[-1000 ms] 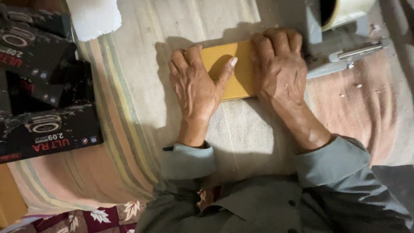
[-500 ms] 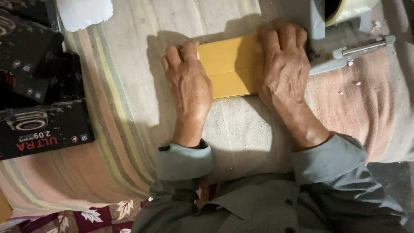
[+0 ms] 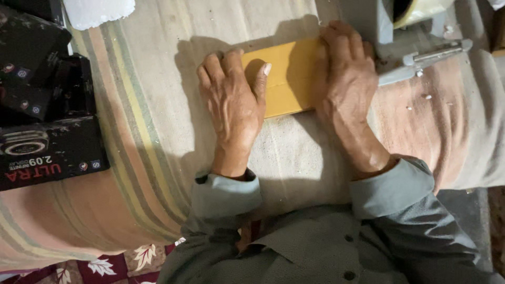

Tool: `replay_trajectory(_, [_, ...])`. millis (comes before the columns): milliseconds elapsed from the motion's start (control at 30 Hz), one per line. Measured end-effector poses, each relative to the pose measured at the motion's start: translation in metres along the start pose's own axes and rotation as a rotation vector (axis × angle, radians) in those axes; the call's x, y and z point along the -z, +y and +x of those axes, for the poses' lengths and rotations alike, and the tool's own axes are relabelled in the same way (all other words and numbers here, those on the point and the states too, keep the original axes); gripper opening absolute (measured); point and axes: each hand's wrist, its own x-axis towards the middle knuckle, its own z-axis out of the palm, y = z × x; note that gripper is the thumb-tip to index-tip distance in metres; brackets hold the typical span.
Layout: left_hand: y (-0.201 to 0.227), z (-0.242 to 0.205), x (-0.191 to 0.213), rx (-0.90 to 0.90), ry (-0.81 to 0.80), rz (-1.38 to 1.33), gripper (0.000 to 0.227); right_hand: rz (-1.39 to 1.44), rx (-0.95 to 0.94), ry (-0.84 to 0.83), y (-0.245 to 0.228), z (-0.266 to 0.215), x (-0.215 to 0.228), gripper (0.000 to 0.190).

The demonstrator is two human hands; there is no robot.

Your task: The person unpacks smartwatch boxes, removes the watch and accessories, places them into small brown shipping boxes, and seals the boxes with tape. The person repeats this process for multiple watches.

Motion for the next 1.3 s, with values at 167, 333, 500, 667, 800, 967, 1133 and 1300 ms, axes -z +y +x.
replay_trajectory(167, [-0.001, 0.002, -0.007, -0.178, 0.06, 0.041, 0.071, -0.138, 0.142, 0.056, -0.024, 0.002, 0.02, 0.045])
replay_trajectory(333, [-0.005, 0.002, -0.016, -0.121, 0.048, -0.034, 0.046, -0.054, -0.004, -0.025, -0.025, 0.008, 0.02, 0.029])
replay_trajectory(500, [-0.003, 0.007, -0.006, -0.209, 0.06, 0.024, 0.057, -0.156, 0.098, -0.021, -0.022, 0.005, 0.018, 0.052])
replay_trajectory(667, [0.003, 0.008, -0.002, -0.157, 0.035, -0.028, 0.042, -0.087, 0.027, -0.01, -0.023, 0.006, 0.022, 0.039])
replay_trajectory(800, [0.001, 0.006, -0.006, -0.208, 0.014, 0.058, 0.063, -0.118, 0.098, -0.034, -0.026, 0.01, 0.028, 0.052])
replay_trajectory(967, [-0.006, 0.006, -0.015, -0.107, 0.055, -0.04, 0.044, -0.021, 0.063, -0.035, -0.019, 0.003, 0.024, 0.044])
replay_trajectory(1133, [-0.008, 0.009, -0.011, 0.027, -0.02, -0.066, 0.06, 0.016, 0.044, 0.012, -0.014, -0.001, 0.016, 0.044])
replay_trajectory(1300, [-0.001, 0.013, 0.001, 0.122, -0.066, -0.096, 0.063, 0.103, 0.064, 0.03, -0.005, 0.01, 0.01, 0.035])
